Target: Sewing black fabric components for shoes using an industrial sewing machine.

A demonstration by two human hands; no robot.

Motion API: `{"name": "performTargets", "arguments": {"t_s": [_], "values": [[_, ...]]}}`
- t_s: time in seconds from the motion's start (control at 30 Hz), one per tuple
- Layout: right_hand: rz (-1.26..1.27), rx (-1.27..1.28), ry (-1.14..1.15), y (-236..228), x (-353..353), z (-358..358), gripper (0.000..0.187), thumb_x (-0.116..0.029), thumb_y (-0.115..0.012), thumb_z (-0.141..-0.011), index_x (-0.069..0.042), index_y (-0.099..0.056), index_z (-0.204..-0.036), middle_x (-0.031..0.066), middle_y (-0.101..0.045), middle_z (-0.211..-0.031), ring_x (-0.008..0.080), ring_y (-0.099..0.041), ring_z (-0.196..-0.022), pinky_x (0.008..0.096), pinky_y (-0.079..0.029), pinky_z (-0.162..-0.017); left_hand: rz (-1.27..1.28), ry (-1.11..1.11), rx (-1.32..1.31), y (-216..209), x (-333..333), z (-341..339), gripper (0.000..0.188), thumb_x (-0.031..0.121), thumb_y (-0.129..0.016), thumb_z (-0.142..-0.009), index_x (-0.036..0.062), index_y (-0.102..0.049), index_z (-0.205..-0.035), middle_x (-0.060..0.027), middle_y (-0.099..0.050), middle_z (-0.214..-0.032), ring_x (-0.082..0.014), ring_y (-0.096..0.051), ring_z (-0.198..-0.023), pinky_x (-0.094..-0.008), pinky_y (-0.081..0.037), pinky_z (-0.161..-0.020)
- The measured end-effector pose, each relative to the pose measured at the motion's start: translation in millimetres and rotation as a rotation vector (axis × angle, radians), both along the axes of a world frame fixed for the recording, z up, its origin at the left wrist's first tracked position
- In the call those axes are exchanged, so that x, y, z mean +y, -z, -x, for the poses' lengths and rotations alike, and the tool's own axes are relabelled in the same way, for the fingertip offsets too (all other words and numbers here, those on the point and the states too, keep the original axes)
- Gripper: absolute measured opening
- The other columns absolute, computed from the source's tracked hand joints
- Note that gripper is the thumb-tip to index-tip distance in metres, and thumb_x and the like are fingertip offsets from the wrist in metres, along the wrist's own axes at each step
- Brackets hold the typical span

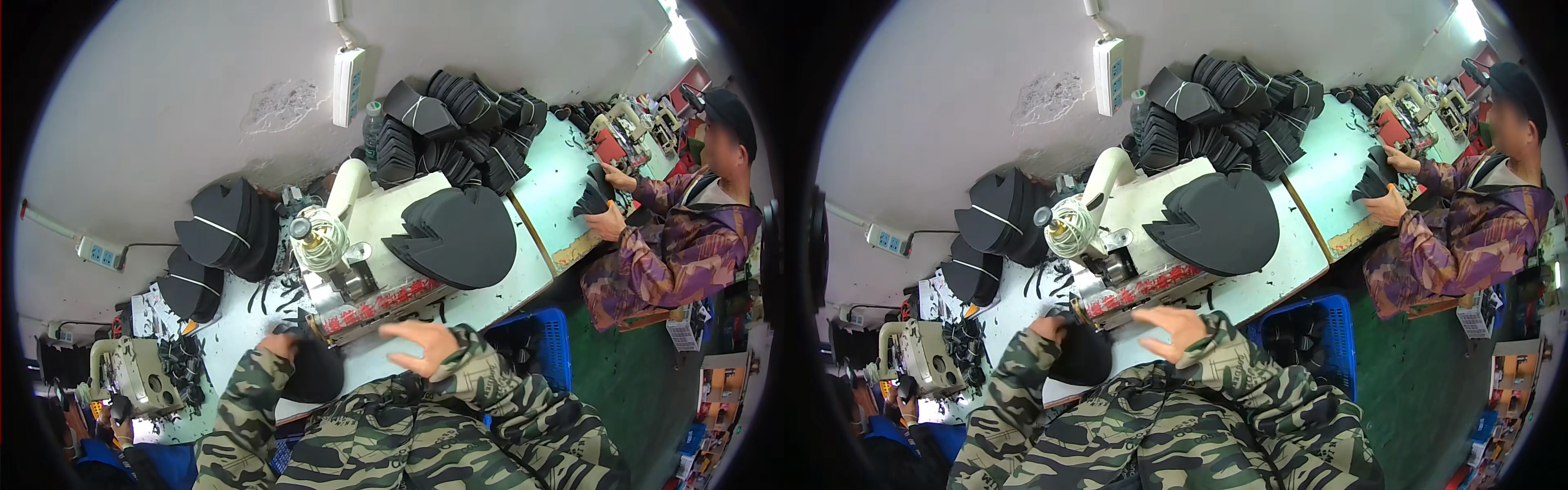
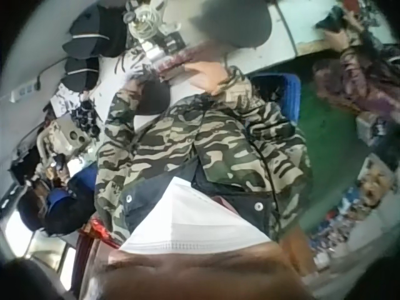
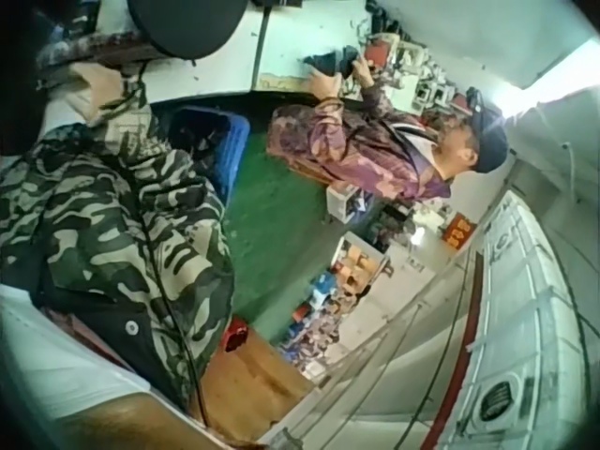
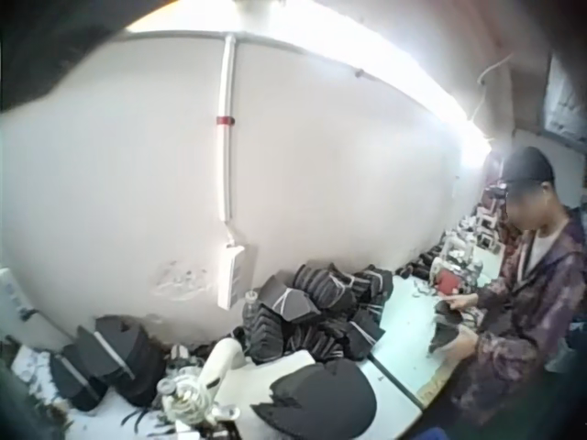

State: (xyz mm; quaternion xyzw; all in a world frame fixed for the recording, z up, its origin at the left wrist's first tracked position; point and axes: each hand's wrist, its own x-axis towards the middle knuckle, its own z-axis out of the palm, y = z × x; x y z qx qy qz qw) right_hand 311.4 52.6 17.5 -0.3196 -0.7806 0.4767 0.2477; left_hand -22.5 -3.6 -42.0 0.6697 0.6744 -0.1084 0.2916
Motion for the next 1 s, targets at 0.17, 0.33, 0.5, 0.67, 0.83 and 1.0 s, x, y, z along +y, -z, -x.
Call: {"name": "performTargets", "arguments": {"t_s": [0.17, 0.33, 0.5, 0.67, 0.83, 1.0], "values": [[0.346, 0.011, -0.188, 56.3, 1.2, -12.7, 0.079, -0.024, -0.074, -0.070, -0.005, -0.032, -0.134, 0.0165, -0.041, -0.132, 0.0245, -0.041, -0.121, 0.0355, -0.033, -0.100, 0.130, 0.061, -0.861, -93.1, 31.4, -67.8, 0.021, 0.014, -0.061, -0.080, 0.0001, -0.061, -0.096, -0.0142, -0.063, -0.077, -0.0190, -0.061, -0.069, -0.0287, -0.046, -0.066], [0.849, -0.049, -0.136, 80.4, 1.8, -5.7, 0.033, -0.025, -0.067, -0.080, 0.001, -0.062, -0.099, 0.0066, -0.065, -0.088, 0.0112, -0.058, -0.081, 0.0249, -0.046, -0.074, -0.214, -0.185, -0.762, -77.5, 28.9, -85.1, 0.017, 0.013, -0.060, -0.080, 0.0008, -0.062, -0.092, -0.0148, -0.062, -0.073, -0.0206, -0.061, -0.064, -0.0295, -0.047, -0.063], [0.801, 0.169, 0.049, 77.5, 0.5, 2.8, 0.028, -0.022, -0.063, -0.083, 0.002, -0.063, -0.098, 0.0051, -0.065, -0.082, 0.0063, -0.055, -0.073, 0.0243, -0.046, -0.064, -0.410, -0.162, -0.701, -75.2, 35.7, -94.5, 0.016, 0.013, -0.056, -0.083, 0.0014, -0.060, -0.092, -0.0196, -0.061, -0.074, -0.0318, -0.062, -0.070, -0.0340, -0.047, -0.062], [0.354, -0.029, 0.370, 80.9, 25.7, 25.4, 0.022, -0.017, -0.063, -0.078, 0.004, -0.063, -0.083, 0.0083, -0.062, -0.065, 0.0089, -0.055, -0.060, 0.0279, -0.044, -0.056, -0.394, -0.282, -0.512, -14.0, 58.1, -82.3, 0.023, 0.019, -0.049, -0.084, -0.0014, -0.059, -0.085, -0.0213, -0.058, -0.071, -0.0358, -0.057, -0.068, -0.0396, -0.044, -0.062], [0.464, -0.093, 0.363, 77.7, 41.0, 28.9, 0.025, -0.018, -0.062, -0.078, 0.004, -0.064, -0.089, 0.0088, -0.065, -0.072, 0.0117, -0.058, -0.063, 0.0278, -0.046, -0.060, -0.320, -0.252, -0.357, -18.6, 77.5, -84.1, 0.030, 0.024, -0.048, -0.082, -0.0027, -0.060, -0.086, -0.0225, -0.058, -0.068, -0.0377, -0.059, -0.071, -0.0410, -0.044, -0.064], [0.772, 0.254, 0.295, 78.6, 5.7, 17.6, 0.024, -0.015, -0.062, -0.081, 0.003, -0.063, -0.096, 0.0080, -0.065, -0.084, 0.0136, -0.061, -0.068, 0.0278, -0.050, -0.064, -0.325, -0.292, -0.431, -11.5, 88.8, -89.5, 0.029, 0.022, -0.050, -0.083, -0.0044, -0.062, -0.080, -0.0165, -0.062, -0.072, -0.0296, -0.060, -0.069, -0.0366, -0.044, -0.064]]}}
